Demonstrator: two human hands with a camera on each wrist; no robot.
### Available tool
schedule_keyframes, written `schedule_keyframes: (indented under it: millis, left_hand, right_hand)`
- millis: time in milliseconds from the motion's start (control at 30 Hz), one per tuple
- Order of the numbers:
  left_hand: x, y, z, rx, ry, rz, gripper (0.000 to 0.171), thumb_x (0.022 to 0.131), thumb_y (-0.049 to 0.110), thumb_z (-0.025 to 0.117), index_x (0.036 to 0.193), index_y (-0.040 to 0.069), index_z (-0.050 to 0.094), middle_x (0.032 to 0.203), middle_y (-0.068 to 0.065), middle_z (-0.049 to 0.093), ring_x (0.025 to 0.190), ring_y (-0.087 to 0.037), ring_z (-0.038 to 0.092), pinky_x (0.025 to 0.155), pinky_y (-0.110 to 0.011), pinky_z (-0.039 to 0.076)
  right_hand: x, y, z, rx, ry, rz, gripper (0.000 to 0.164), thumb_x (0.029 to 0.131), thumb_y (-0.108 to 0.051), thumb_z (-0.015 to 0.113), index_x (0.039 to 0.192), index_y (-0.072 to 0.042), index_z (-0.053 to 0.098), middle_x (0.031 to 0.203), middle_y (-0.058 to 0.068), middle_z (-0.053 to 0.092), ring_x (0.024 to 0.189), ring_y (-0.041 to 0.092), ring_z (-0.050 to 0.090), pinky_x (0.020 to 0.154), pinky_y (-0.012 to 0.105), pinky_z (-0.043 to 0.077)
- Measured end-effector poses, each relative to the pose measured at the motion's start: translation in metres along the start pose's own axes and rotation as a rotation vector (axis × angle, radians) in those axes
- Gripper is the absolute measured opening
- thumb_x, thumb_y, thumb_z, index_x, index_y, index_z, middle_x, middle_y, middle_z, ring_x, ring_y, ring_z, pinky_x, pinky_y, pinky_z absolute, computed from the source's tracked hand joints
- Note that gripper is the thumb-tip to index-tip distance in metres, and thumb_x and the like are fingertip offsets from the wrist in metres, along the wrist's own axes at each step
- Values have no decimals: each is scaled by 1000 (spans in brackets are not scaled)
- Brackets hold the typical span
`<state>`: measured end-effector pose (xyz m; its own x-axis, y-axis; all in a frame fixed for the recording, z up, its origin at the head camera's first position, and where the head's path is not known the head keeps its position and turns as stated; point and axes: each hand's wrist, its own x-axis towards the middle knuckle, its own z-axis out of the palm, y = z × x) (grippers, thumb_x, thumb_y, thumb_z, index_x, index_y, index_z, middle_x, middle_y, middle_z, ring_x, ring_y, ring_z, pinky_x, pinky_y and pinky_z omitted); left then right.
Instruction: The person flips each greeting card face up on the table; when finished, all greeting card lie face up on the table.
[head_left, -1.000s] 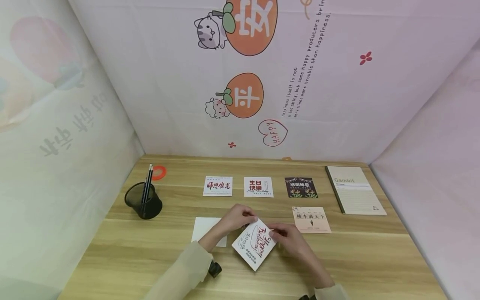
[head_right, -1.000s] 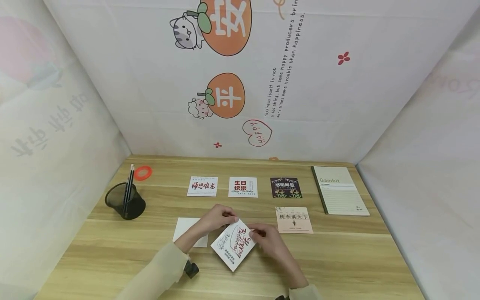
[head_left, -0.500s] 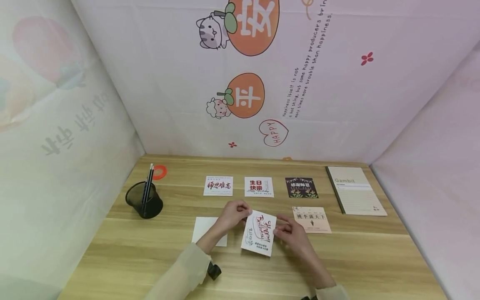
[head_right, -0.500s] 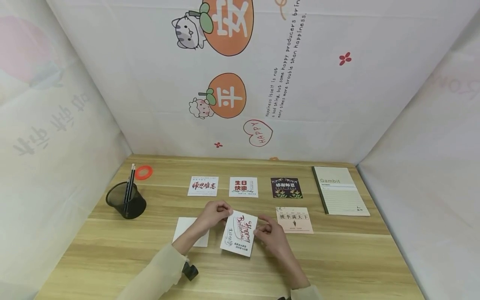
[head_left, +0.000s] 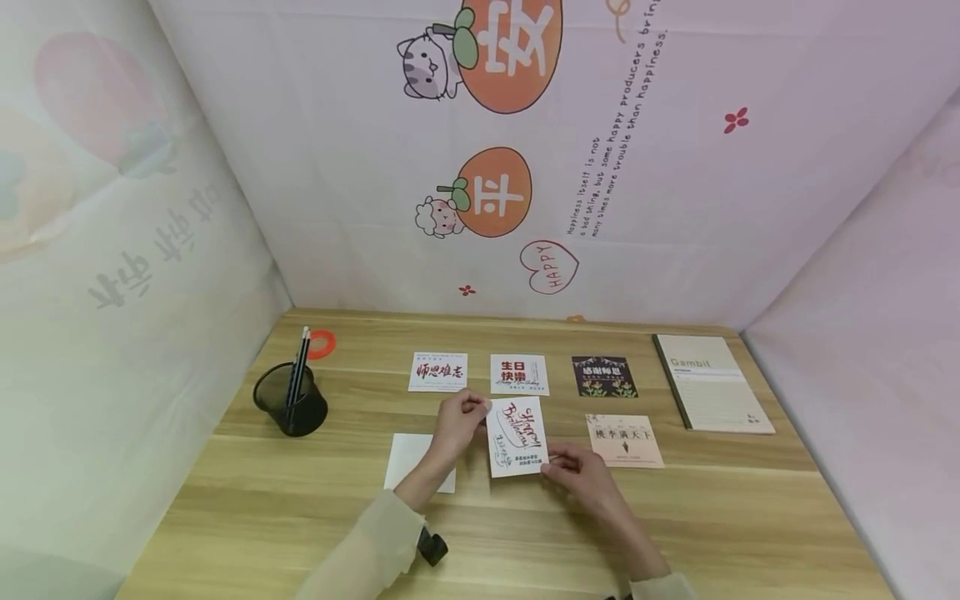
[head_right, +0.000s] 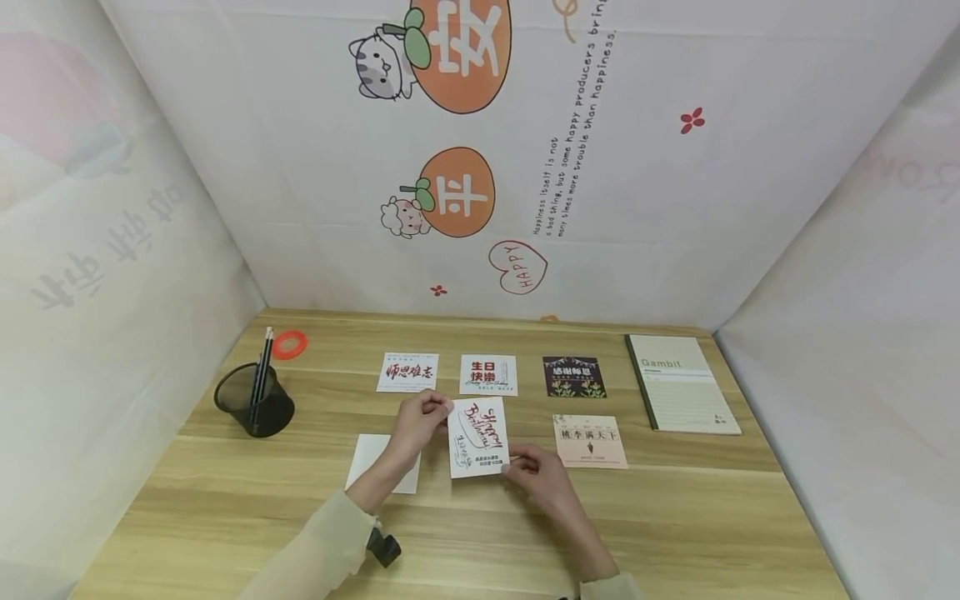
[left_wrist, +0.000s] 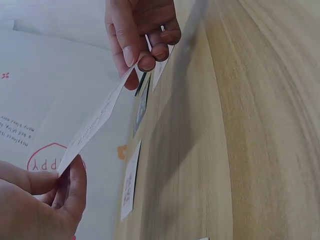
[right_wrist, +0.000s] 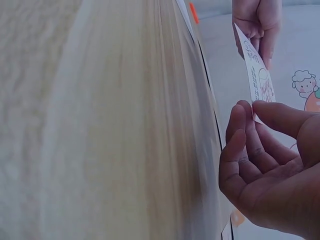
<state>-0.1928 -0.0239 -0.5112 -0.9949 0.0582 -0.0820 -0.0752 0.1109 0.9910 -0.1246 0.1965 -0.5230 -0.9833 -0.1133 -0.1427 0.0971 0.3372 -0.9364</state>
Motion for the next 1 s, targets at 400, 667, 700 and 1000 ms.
schedule_keyframes:
  millis: [400,667,700,1000]
  left_hand:
    - [-5,-3,-4,-42,26,-24,9,86,-3,64,95,-5,63,85,-11,62,69,-20,61,65,-35,57]
    - [-13,-23,-3,98,-85,78,30,83,-6,66,113,-1,64,83,-9,62,70,-19,61,62,-33,57]
    - [-14,-24,-2,135,-94,97,32,83,-6,66,114,-1,64,83,-8,62,71,-18,60,62,-31,56]
    - [-21,-33,10,258,-94,161,24,83,-4,67,107,-5,69,83,-6,64,74,-13,58,66,-22,52]
  right_hand:
    - [9,12,-3,46,207,131,28,85,-9,72,111,-1,69,96,9,69,86,17,63,71,22,51]
    - [19,10,-13,52,291,130,28,89,-11,69,115,-3,67,99,11,65,86,15,58,71,22,52]
    - [20,9,-14,61,305,123,29,88,-11,69,116,-3,67,99,11,65,85,13,58,70,21,52]
    - [36,-1,-16,-34,364,76,31,89,-15,68,118,-4,66,108,12,67,95,17,59,74,17,48]
